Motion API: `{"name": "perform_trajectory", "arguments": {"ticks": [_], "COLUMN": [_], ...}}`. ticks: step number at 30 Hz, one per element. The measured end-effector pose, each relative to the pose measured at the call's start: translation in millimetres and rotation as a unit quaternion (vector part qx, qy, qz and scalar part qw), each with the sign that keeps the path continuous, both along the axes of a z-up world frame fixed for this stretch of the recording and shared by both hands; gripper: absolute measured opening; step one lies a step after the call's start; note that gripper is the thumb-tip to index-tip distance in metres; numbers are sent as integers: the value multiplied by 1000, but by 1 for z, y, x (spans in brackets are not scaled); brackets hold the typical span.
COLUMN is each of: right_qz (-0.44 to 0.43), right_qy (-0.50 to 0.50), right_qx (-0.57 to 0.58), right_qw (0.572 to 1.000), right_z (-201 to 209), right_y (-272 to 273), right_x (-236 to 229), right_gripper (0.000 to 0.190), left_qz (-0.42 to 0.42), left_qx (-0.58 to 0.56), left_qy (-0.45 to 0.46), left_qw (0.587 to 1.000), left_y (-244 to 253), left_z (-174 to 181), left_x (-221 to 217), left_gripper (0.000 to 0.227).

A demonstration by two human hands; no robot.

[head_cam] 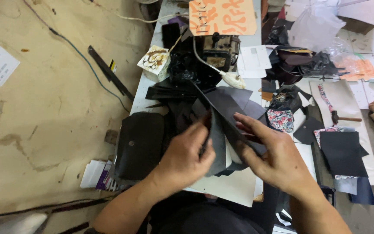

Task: Peeling the protective backing off leather components and organizing them on a workbench.

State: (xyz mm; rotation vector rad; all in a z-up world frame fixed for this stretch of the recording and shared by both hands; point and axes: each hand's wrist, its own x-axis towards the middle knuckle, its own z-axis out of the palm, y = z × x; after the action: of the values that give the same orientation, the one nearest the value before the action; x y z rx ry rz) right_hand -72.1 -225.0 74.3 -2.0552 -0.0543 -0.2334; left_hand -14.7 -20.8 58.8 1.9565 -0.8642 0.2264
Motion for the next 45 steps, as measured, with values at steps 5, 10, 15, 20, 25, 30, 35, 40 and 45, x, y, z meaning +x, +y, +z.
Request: {"name": "perform_trajectory", "arguments": {"ticks": [5, 10, 15, 20, 25, 30, 35, 40, 45], "right_qz": [45, 55, 13, -48, 92, 2, 4, -67, -48], "right_qy": [-108, -168, -117, -96, -205, -229, -121, -116, -92], "right_qx": [-247, -190, -14, 99, -127, -188, -57, 291, 335], "right_qw": [962, 966, 993, 989, 966, 955, 991, 947, 937], "right_z": [26, 17, -9, -40, -9, 0, 7, -57, -47], "right_y": [2, 13, -11, -23, 15, 22, 5, -38, -33], "right_x": [15, 12, 14, 21, 8, 10, 18, 46, 37], "right_gripper": [21, 12, 24, 30, 20, 51, 33, 27, 25], "left_qz": [-83, -28, -29, -88, -38, -18, 30, -22, -50], "left_qx": [13, -59, -97, -205, -194, -107, -94, -248, -261], "left_qy": [17, -29, 110, 260, 155, 10, 92, 145, 176], "left_qw": [996, 997, 989, 939, 968, 994, 991, 958, 948], "left_y": [-13, -14, 3, 14, -6, -17, -6, 11, 12], "left_z": [4, 20, -5, -20, 13, 18, 26, -4, -1], "left_x": [-9, 1, 12, 24, 23, 13, 9, 28, 27], "left_gripper": [31, 16, 26, 17, 28, 4, 19, 19, 16]}}
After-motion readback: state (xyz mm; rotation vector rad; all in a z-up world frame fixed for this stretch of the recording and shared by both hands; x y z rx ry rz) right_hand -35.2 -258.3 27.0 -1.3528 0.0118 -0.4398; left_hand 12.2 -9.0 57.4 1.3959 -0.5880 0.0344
